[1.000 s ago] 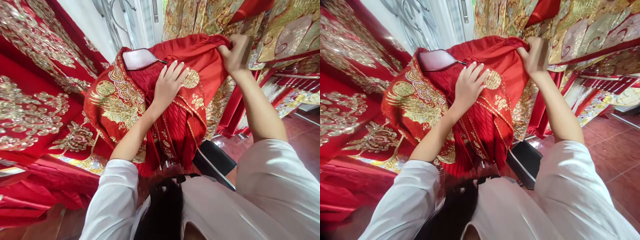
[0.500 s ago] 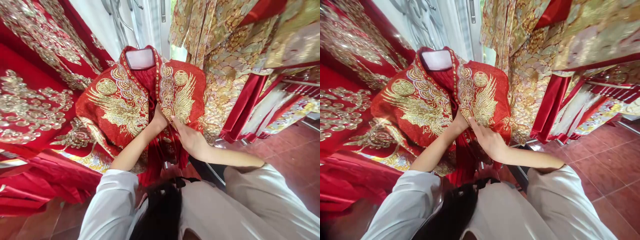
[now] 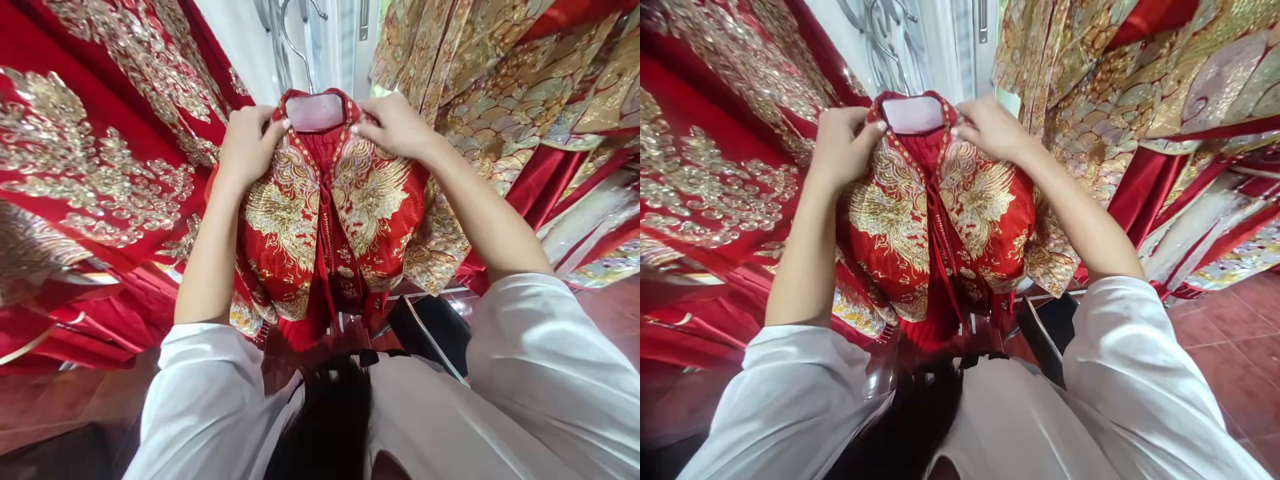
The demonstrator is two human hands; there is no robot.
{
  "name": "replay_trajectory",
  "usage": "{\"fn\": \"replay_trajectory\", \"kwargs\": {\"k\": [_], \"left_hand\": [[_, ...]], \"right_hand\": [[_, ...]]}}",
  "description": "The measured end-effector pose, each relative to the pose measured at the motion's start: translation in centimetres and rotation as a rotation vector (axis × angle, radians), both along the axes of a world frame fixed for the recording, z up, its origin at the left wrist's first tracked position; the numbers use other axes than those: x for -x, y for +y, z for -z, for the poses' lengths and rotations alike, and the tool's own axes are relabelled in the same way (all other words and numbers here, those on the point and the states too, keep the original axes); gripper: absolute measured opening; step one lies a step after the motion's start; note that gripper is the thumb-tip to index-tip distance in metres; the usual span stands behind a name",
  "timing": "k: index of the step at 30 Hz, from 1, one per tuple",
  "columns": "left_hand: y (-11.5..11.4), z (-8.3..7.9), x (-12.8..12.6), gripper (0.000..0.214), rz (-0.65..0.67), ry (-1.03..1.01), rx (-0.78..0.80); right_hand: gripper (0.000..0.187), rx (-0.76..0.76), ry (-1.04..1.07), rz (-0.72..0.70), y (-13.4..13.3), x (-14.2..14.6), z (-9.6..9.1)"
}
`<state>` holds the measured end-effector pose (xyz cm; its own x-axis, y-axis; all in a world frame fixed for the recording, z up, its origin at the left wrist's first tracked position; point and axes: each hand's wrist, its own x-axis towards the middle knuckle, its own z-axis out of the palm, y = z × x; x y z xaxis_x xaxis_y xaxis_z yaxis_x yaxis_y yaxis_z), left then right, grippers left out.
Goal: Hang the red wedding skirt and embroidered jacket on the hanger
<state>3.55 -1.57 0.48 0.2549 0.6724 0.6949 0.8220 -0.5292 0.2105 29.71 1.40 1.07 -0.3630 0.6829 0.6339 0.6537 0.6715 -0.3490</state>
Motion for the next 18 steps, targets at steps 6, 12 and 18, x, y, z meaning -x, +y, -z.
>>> {"fn": "replay_trajectory", "kwargs": {"k": [6, 12, 18], "left_hand": [[0.1, -0.1, 0.4, 0.052, 0.082, -0.269, -0.071], [0.8, -0.4, 4.5, 0.045, 0.312, -0.226, 0.207], [0.4, 3.1, 10.0, 0.052, 0.212, -0.281, 0.677]], "right_hand": [[0.044, -0.011, 0.037, -0.178, -0.2, 0.8, -0.9], [0.023, 0.373, 0.054, -0.292, 0.6, -1.4, -1.1], [0.033, 0.769, 0.101, -0.052, -0.3, -7.1, 0.7]]}}
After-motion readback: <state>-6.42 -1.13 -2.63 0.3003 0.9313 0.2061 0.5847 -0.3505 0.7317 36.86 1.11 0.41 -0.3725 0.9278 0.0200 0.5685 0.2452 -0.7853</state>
